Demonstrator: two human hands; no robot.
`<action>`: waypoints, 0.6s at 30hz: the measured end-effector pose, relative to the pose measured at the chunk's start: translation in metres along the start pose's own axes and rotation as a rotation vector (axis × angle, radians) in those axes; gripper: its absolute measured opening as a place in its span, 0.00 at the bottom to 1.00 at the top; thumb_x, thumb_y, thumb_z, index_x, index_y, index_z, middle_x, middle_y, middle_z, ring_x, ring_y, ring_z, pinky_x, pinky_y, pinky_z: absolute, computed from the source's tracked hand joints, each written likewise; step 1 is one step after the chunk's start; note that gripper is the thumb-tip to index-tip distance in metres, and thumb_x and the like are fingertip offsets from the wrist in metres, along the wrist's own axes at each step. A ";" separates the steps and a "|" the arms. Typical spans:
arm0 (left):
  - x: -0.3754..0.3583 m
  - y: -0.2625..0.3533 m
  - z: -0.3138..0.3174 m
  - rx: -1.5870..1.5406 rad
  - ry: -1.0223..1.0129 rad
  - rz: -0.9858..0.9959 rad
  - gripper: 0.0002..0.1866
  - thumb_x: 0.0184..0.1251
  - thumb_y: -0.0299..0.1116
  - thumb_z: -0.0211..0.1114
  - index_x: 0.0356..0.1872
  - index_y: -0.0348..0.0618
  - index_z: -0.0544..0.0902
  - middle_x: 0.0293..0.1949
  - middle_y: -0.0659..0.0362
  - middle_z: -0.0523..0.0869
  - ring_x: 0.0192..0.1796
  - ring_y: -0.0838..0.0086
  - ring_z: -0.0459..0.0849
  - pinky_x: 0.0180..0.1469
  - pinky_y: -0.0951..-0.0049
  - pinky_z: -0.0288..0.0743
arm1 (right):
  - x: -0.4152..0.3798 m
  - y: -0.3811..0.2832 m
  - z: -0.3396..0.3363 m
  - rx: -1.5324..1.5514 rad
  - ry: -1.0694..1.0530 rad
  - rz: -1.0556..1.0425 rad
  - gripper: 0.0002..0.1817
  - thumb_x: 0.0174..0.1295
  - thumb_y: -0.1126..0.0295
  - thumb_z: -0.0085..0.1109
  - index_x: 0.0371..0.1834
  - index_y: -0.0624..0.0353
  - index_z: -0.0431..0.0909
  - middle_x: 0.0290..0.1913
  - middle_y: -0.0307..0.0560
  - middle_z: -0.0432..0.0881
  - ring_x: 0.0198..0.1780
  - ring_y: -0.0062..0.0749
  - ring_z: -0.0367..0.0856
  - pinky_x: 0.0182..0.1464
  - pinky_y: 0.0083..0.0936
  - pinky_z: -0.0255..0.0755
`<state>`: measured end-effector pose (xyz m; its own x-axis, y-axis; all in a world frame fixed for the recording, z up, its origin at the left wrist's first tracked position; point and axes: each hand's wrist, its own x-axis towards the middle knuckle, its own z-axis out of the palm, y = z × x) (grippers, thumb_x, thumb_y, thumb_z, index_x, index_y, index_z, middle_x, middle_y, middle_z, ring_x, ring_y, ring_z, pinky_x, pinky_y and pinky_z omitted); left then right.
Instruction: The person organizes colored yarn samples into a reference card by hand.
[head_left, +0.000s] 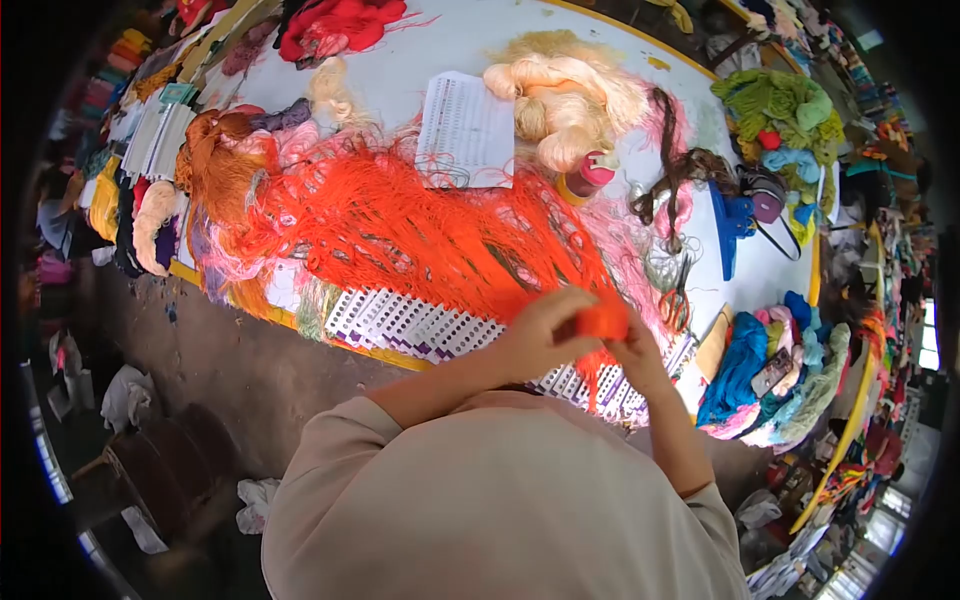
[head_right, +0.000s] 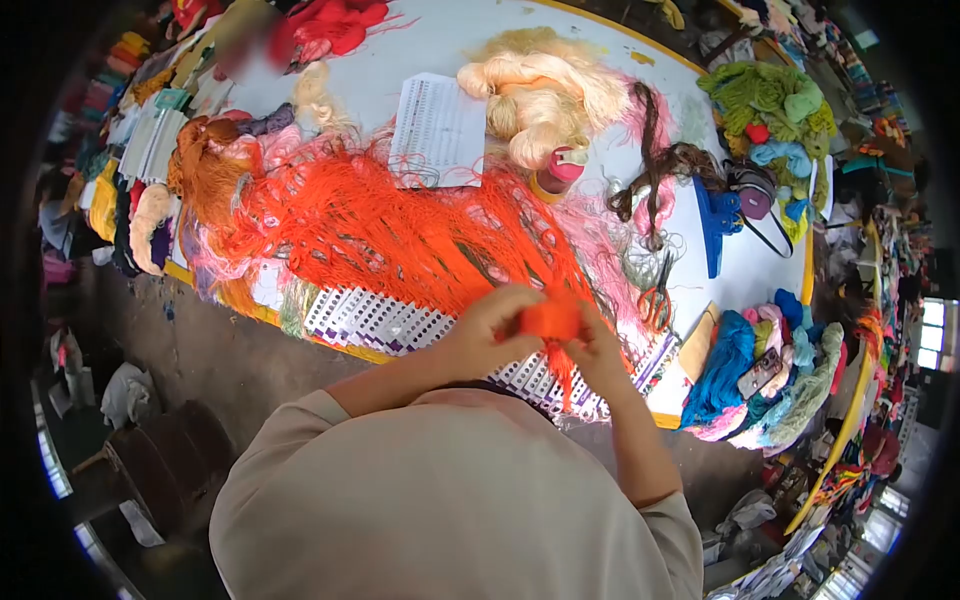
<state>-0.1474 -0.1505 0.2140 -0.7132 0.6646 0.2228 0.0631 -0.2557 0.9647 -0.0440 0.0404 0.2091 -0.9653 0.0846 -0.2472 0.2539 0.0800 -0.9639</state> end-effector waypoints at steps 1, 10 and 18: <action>0.003 -0.012 -0.005 -0.031 0.050 -0.140 0.19 0.63 0.36 0.69 0.51 0.38 0.77 0.50 0.51 0.78 0.47 0.65 0.81 0.50 0.70 0.74 | 0.009 0.002 -0.019 0.048 0.033 0.006 0.26 0.64 0.82 0.55 0.66 0.62 0.67 0.58 0.42 0.76 0.61 0.26 0.74 0.63 0.27 0.68; -0.028 -0.180 -0.068 1.132 0.002 -0.942 0.52 0.59 0.65 0.62 0.77 0.47 0.50 0.78 0.42 0.33 0.79 0.44 0.31 0.73 0.36 0.40 | 0.075 -0.086 -0.223 0.008 0.642 -0.192 0.25 0.70 0.64 0.57 0.67 0.60 0.67 0.52 0.42 0.79 0.48 0.24 0.78 0.56 0.27 0.75; -0.010 -0.195 -0.059 1.236 -0.150 -1.167 0.61 0.56 0.73 0.58 0.79 0.49 0.36 0.77 0.42 0.23 0.78 0.45 0.20 0.72 0.32 0.27 | 0.174 -0.137 -0.350 -0.520 0.901 -0.587 0.21 0.69 0.65 0.59 0.61 0.63 0.70 0.54 0.43 0.80 0.55 0.26 0.78 0.57 0.26 0.70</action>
<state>-0.1934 -0.1485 0.0160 -0.7072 0.1640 -0.6877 0.1092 0.9864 0.1230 -0.2248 0.3913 0.3326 -0.6045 0.5504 0.5759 -0.0166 0.7141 -0.6998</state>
